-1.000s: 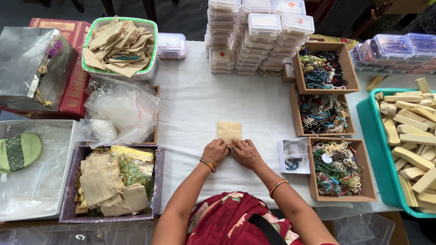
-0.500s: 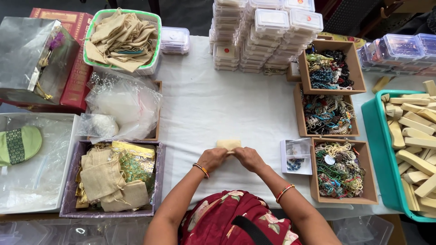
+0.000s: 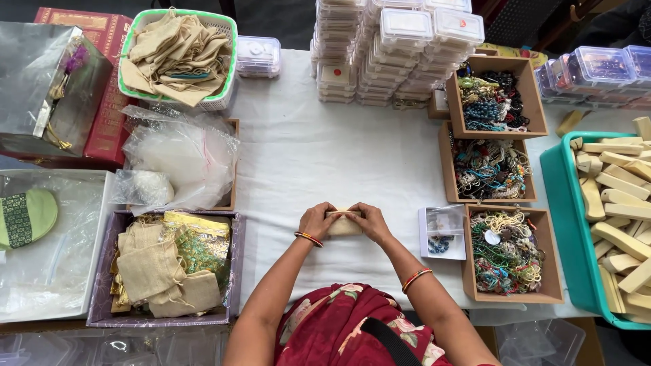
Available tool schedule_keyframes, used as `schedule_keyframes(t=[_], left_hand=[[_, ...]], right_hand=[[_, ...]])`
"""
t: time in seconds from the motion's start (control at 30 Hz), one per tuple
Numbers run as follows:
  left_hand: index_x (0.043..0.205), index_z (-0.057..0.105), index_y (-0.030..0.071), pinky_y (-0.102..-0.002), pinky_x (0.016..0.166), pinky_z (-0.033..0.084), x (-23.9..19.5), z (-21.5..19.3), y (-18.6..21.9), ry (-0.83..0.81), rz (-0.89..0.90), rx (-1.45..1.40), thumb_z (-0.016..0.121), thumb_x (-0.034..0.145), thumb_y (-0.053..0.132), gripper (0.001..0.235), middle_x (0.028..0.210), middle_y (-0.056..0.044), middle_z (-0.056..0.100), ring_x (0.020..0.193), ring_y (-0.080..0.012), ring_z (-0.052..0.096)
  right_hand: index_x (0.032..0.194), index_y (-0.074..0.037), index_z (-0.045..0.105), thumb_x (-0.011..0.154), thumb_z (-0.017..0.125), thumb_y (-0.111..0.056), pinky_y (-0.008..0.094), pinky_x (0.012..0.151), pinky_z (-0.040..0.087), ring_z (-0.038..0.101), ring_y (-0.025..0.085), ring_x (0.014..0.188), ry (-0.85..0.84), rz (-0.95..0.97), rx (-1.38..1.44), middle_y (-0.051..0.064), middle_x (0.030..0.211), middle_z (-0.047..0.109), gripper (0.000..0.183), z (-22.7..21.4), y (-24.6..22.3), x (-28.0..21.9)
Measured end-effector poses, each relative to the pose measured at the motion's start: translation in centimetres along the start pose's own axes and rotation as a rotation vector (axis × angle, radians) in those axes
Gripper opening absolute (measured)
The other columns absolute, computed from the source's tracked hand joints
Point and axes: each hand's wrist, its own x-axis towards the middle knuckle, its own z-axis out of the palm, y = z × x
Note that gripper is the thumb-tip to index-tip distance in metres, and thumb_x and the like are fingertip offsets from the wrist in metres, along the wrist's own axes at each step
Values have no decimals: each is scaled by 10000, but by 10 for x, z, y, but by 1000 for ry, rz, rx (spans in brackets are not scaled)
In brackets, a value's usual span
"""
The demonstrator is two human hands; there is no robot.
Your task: The person handles a thin gold-colored chain, placing it into a small transparent plastic bag. They then place the bagged chain into a small beige cloth pouch, fold the pouch closed, and finally place the pouch into a clear plastic container.
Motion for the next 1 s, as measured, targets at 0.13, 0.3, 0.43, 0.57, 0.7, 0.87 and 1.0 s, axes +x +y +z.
schedule_keyframes(t=[0.13,0.3,0.43,0.57,0.7,0.87,1.0], left_hand=[[963,722,138,-402,703,553,-1,3,16,42,-52,250,732,907,397,266,948,-51,736,847,-252,706],[928,691,146,-394,799,489,-3,9,10,206,145,532,743,886,363,227,986,-42,661,942,-243,630],[1005,687,149,-407,867,436,-2,15,-2,207,239,555,733,904,380,256,1031,-1,629,1007,-220,585],[1215,686,120,-421,863,428,0,11,3,111,224,509,754,861,369,438,1010,-64,622,971,-251,571],[1007,729,148,-393,930,475,6,0,10,-99,140,495,781,864,320,229,1059,-64,638,1042,-270,585],[1107,565,117,-356,744,597,-4,-15,36,-213,-206,-250,796,836,181,362,965,-76,724,857,-207,728],[1032,605,103,-311,712,568,-11,16,-1,-132,-210,-364,780,829,112,268,933,-50,711,815,-156,702]], right_hand=[[1042,-121,742,928,732,-325,344,721,542,659,198,810,126,3,-216,30,941,671,234,7,-3,3],[1027,-127,697,886,761,-376,355,732,546,643,186,880,293,-63,-491,24,1065,586,293,15,-12,1],[997,-131,697,801,819,-375,374,763,518,597,232,966,384,-248,-582,45,1077,583,336,12,-1,5],[905,-121,674,833,862,-324,380,802,449,609,218,894,186,-232,-590,13,920,656,286,-2,-1,5],[908,-97,591,840,844,-261,302,704,502,599,165,778,-34,-35,-214,11,823,654,309,-20,4,9],[950,-96,621,880,800,-167,265,759,518,657,93,836,-23,12,447,-22,876,698,205,-28,-7,16],[971,-65,639,900,783,-117,332,786,548,652,121,847,100,-76,244,3,881,692,168,2,9,18]])
